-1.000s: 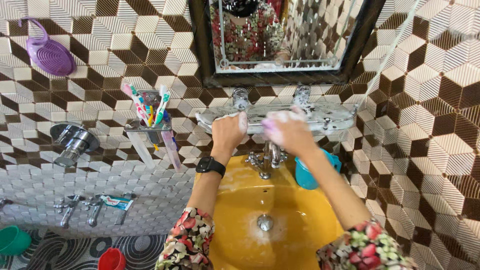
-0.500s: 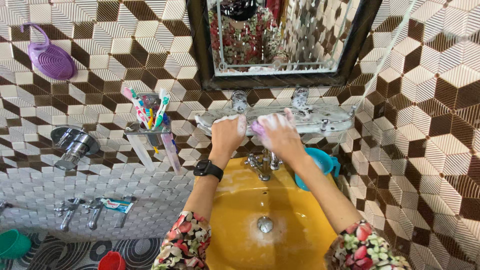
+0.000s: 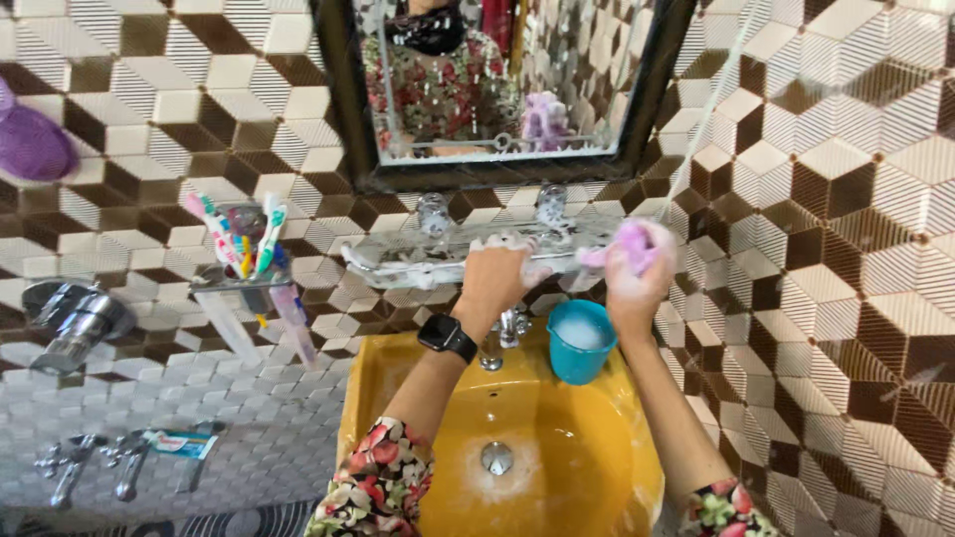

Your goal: The person scrubs a bathroom mirror and the sink area using a soapy purple sponge. They repeatedly wipe the mirror surface and the chrome shelf above the yellow sink, rinsing the sponge in a blue cup of soapy water as needed.

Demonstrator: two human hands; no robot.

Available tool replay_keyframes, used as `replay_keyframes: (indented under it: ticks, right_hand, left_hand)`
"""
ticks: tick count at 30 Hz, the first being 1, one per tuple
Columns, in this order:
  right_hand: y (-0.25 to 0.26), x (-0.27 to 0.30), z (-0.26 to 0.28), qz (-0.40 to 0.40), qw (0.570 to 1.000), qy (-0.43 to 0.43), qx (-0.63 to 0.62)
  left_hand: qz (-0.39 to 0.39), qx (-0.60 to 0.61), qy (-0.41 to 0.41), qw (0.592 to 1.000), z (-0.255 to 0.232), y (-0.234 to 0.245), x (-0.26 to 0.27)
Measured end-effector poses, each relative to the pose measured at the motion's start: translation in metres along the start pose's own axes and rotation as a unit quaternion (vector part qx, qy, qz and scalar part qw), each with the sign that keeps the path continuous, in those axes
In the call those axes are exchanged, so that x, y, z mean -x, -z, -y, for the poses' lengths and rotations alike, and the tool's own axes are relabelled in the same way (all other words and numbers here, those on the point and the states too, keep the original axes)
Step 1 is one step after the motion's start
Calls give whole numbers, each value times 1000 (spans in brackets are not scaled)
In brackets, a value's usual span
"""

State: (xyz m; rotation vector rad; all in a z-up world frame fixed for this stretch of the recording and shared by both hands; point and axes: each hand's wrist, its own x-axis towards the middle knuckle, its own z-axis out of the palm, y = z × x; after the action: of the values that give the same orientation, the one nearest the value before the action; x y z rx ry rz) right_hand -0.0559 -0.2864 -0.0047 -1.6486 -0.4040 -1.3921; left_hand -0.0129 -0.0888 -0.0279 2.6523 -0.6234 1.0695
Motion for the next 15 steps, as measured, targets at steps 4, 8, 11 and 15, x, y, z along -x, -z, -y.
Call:
replay_keyframes:
  ticks: [4, 8, 11, 15]
  right_hand:
    - [-7, 8, -19, -60, 932, -277, -227]
    - [-24, 18, -69, -50, 975, 30, 215]
    - [-21, -10, -127, 22, 965, -260, -34]
    - [-7, -29, -165, 85, 973, -208, 54]
  left_hand:
    - [53, 18, 18, 998, -2, -19, -15]
    - [49, 6, -5, 999, -8, -31, -23]
    - [53, 1, -5, 999, -7, -34, -20]
    - [37, 3, -12, 999, -9, -37, -20]
